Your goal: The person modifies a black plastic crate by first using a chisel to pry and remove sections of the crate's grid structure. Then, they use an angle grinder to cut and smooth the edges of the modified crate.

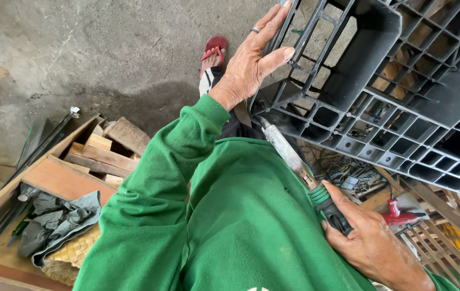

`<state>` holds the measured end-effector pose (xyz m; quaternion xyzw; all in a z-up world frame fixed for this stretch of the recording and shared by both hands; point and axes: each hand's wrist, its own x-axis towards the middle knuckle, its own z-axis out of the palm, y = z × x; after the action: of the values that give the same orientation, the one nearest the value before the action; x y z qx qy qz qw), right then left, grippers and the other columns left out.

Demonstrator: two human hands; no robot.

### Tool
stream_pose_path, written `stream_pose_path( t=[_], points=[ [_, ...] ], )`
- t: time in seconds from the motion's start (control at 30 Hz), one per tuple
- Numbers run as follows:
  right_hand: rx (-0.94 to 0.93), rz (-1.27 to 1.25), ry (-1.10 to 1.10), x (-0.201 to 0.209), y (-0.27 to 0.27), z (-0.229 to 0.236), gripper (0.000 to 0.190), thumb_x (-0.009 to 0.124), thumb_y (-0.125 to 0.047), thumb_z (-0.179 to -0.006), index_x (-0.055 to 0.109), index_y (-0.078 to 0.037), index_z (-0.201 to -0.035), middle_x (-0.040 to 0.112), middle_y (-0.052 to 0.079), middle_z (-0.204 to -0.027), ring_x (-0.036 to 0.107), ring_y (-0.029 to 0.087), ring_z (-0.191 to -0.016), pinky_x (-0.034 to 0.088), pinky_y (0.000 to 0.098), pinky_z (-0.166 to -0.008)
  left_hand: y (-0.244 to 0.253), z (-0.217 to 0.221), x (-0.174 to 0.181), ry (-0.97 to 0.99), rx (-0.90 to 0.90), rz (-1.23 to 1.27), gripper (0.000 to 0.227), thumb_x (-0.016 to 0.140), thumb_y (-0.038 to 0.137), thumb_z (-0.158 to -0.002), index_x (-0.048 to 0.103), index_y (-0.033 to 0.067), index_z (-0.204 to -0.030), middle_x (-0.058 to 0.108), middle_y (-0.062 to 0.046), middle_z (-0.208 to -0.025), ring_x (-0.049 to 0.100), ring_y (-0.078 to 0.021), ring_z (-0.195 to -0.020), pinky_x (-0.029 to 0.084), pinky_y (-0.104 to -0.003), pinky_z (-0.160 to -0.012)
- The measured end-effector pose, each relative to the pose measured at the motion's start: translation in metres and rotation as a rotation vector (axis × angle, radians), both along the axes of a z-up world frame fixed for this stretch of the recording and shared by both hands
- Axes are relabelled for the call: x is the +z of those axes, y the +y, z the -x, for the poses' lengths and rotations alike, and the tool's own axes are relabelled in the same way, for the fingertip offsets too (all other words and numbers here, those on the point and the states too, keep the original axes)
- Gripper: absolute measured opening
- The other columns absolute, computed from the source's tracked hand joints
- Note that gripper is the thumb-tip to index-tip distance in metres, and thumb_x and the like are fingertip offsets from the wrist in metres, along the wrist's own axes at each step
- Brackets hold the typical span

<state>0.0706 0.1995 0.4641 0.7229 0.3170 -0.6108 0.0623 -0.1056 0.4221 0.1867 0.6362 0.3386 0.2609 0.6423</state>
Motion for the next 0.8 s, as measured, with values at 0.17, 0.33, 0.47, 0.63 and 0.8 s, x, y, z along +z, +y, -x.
stream_pose_path(
  t=[0.17,0.33,0.47,0.63,0.8],
  points=[
    [0.004,0.096,-0.041,0.002,0.01,0.005,0.084,0.072,-0.024,-0.085,0.036,-0.028,-0.161,0.067,0.013,-0.138,0.073,0.019,-0.082,0.06,0.0327,-0.078,0.0,-0.002,-0.005,0.001,-0.016,-0.015,0.074,0.06,0.06,-0.109,0.027,0.0297,-0.169,0.026,-0.005,-0.174,0.032,-0.0293,-0.167,0.034,-0.041,-0.139],
    [0.112,0.308,-0.15,0.004,0.021,0.01,0.083,0.071,-0.028,-0.089,0.035,-0.033,-0.164,0.075,0.012,-0.118,0.073,0.022,-0.075,0.061,0.0323,-0.076,0.004,-0.006,-0.012,-0.037,-0.054,-0.048,0.075,0.061,0.053,-0.113,0.023,0.0224,-0.17,0.023,-0.006,-0.176,0.021,-0.028,-0.166,0.024,-0.042,-0.143],
    [0.09,0.032,-0.063,-0.008,0.016,0.006,0.069,0.067,-0.032,-0.091,0.042,-0.019,-0.154,0.07,0.011,-0.11,0.071,0.017,-0.069,0.059,0.0331,-0.065,0.005,-0.007,-0.016,-0.033,-0.05,-0.053,0.075,0.063,0.047,-0.114,0.024,0.0183,-0.171,0.022,-0.007,-0.175,0.018,-0.0273,-0.165,0.02,-0.041,-0.143],
    [-0.133,0.076,-0.079,-0.012,-0.007,-0.01,0.063,0.066,-0.032,-0.089,0.055,-0.016,-0.149,0.065,0.007,-0.064,0.061,0.015,-0.054,0.053,0.0343,-0.051,0.014,-0.01,-0.019,-0.062,-0.077,-0.093,0.072,0.061,0.047,-0.116,0.022,0.0169,-0.168,0.023,-0.009,-0.175,0.02,-0.0276,-0.165,0.022,-0.038,-0.138],
    [-0.176,0.11,-0.045,-0.024,-0.021,-0.013,0.062,0.064,-0.031,-0.091,0.056,-0.018,-0.151,0.059,0.004,-0.054,0.056,0.012,-0.049,0.048,0.0302,-0.047,0.012,-0.006,-0.023,-0.039,-0.09,-0.08,0.074,0.058,0.048,-0.115,0.022,0.0164,-0.171,0.023,-0.01,-0.175,0.022,-0.0287,-0.165,0.023,-0.037,-0.138]
  ],
)
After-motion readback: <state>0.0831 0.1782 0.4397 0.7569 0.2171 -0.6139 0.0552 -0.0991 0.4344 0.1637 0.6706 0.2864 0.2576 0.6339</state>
